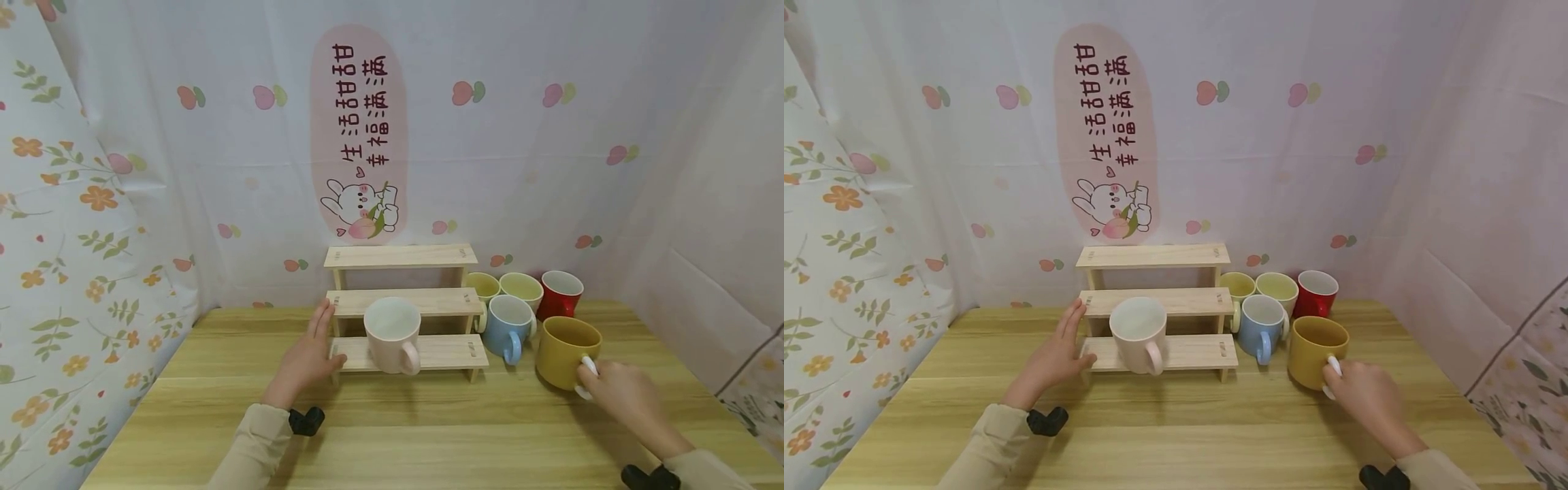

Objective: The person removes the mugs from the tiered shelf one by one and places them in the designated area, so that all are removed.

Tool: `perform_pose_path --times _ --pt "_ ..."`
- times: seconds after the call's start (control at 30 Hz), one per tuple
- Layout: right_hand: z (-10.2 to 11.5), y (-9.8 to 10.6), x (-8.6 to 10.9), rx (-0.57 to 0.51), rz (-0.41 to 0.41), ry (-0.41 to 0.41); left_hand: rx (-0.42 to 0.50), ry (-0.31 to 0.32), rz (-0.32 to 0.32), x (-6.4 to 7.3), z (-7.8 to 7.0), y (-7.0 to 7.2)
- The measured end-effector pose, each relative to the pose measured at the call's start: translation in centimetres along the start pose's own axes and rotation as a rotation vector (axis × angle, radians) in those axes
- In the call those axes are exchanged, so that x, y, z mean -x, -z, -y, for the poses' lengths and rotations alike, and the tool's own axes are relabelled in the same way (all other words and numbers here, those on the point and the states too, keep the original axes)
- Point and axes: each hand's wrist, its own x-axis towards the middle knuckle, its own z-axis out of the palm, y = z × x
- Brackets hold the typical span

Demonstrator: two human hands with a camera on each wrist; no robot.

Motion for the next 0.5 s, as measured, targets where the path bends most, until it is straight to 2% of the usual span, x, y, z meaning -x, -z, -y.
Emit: perform_pose_path --times 0.17,0.33,0.5 --pt "-0.1 -0.4 -0.4 -0.007 0.003 -0.032 -0.01 -0.007 0.004 -0.1 0.1 -0.1" --pt "0.0 -0.8 -0.9 -0.016 -0.024 -0.022 -0.006 0.001 -0.001 -0.2 0.2 0.0" --pt "0.0 -1.2 -1.3 -0.031 -0.016 -0.03 -0.007 0.005 0.013 -0.3 0.3 -0.2"
